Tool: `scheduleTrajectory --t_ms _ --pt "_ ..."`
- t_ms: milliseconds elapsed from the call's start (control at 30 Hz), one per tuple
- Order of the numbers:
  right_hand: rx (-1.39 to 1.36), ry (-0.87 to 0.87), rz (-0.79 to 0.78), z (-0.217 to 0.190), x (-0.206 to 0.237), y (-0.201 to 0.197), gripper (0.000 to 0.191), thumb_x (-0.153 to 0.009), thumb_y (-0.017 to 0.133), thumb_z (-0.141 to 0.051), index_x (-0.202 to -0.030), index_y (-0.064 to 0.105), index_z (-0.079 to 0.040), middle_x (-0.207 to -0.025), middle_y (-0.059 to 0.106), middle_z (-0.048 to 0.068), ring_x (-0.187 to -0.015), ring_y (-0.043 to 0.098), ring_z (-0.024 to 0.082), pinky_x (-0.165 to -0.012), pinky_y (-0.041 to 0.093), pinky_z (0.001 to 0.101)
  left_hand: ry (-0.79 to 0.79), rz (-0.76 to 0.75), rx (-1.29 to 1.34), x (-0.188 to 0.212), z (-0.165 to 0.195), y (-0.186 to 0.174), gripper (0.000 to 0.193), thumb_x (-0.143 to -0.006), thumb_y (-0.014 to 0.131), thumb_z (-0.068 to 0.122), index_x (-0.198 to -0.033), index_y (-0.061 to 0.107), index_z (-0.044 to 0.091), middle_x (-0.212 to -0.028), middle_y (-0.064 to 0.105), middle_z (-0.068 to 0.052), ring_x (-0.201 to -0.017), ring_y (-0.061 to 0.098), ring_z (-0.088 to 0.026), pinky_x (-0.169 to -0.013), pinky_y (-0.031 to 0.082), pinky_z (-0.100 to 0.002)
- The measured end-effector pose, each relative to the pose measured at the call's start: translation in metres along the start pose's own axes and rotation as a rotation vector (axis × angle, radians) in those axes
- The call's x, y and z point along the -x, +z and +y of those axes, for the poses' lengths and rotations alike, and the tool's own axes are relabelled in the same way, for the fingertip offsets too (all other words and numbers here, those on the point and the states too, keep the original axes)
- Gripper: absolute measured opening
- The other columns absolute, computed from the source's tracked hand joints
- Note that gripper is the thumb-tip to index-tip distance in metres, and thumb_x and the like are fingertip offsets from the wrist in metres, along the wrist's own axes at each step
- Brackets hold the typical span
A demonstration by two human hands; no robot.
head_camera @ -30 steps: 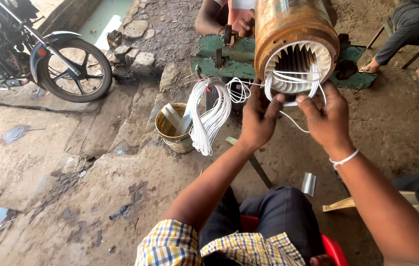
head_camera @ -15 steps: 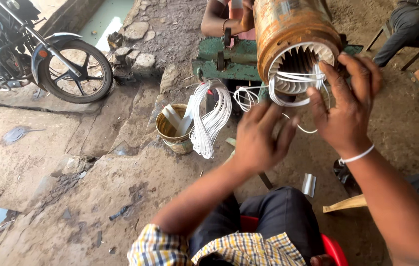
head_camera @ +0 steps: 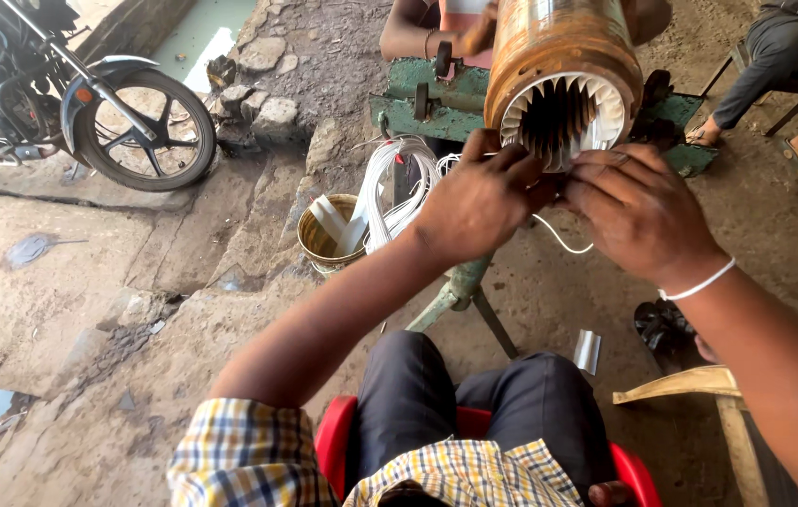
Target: The person threads white plastic strips into slots around the mouth of a cylindrical drum mounted on a machine, pulls and gathers the strips, and uses a thin stick to press material into the drum while another person steadies the drum.
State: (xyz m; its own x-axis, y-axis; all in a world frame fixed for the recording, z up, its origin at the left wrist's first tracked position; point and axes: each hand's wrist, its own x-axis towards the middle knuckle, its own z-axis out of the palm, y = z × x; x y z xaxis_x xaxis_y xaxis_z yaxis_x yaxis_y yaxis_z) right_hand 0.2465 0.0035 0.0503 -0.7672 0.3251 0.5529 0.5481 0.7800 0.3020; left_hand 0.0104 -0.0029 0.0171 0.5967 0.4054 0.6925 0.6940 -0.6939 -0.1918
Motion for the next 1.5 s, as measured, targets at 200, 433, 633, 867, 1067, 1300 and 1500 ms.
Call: scheduleTrajectory --t_ms 200,433,633,867,1067,1300,1500 --pt "0.047 0.141 -0.009 -0.012 -0.007 0.005 0.01 -0.09 0.077 -0.009 -0.095 0.07 -0.004 -0.101 0.07 0.008 -0.101 0.066 0.024 -0.096 0.042 0.0403 -0.102 0.011 -0.018 -0.003 0.007 -0.006 0.024 -0.092 0.063 0.021 -0.114 0.072 0.018 -0.103 0.058 -0.002 -0.107 0.058 -0.018 -0.093 0.041 -0.042" --pt "0.074 0.141 0.011 -0.019 -0.008 0.0 0.013 -0.094 0.075 -0.012 -0.103 0.069 -0.005 -0.112 0.071 0.01 -0.111 0.065 0.025 -0.099 0.046 0.0413 -0.152 0.039 0.031 0.004 0.011 0.0 0.023 -0.093 0.066 0.02 -0.116 0.07 0.019 -0.111 0.061 -0.002 -0.115 0.058 -0.02 -0.101 0.043 -0.044" --pt "-0.458 0.448 0.477 -0.035 0.011 0.025 0.047 -0.102 0.067 -0.027 -0.136 0.051 0.002 -0.133 0.058 0.017 -0.127 0.055 0.027 -0.111 0.042 0.0403 -0.894 0.126 0.943 0.033 0.065 0.014 0.057 -0.094 0.072 0.037 -0.137 0.048 0.008 -0.123 0.066 -0.012 -0.116 0.065 -0.022 -0.097 0.054 -0.037" --pt "-1.123 0.92 0.418 -0.027 0.013 0.075 0.045 -0.107 0.068 -0.028 -0.142 0.057 -0.003 -0.116 0.059 0.003 -0.1 0.05 0.012 -0.09 0.043 0.0299 -1.041 0.564 1.663 -0.004 0.044 0.087 0.046 -0.104 0.059 0.029 -0.139 0.048 0.002 -0.114 0.064 -0.005 -0.102 0.061 -0.012 -0.089 0.051 -0.029" --pt "-0.796 0.784 0.388 -0.028 0.02 0.075 0.042 -0.106 0.068 -0.026 -0.136 0.058 0.001 -0.118 0.065 0.007 -0.102 0.062 0.016 -0.091 0.05 0.0315 -1.039 0.528 1.312 0.006 0.045 0.1 0.03 -0.106 0.06 0.021 -0.122 0.051 -0.003 -0.096 0.066 -0.009 -0.081 0.06 -0.013 -0.07 0.051 -0.029" --pt "-0.643 0.687 0.483 -0.031 0.018 0.088 0.038 -0.106 0.065 -0.016 -0.138 0.057 0.004 -0.129 0.064 0.017 -0.12 0.063 0.028 -0.106 0.049 0.0407 -0.917 0.633 1.285 0.001 0.048 0.104 0.038 -0.104 0.061 0.016 -0.134 0.046 -0.002 -0.106 0.069 -0.011 -0.093 0.063 -0.012 -0.08 0.053 -0.028" --pt "-0.691 0.718 0.5 -0.032 0.016 0.088 0.042 -0.102 0.063 -0.011 -0.14 0.055 0.004 -0.13 0.063 0.016 -0.12 0.062 0.024 -0.105 0.049 0.0369 -0.981 0.496 1.21 0.008 0.043 0.101 0.047 -0.102 0.061 0.016 -0.141 0.043 -0.003 -0.105 0.071 -0.013 -0.091 0.067 -0.014 -0.08 0.055 -0.029"
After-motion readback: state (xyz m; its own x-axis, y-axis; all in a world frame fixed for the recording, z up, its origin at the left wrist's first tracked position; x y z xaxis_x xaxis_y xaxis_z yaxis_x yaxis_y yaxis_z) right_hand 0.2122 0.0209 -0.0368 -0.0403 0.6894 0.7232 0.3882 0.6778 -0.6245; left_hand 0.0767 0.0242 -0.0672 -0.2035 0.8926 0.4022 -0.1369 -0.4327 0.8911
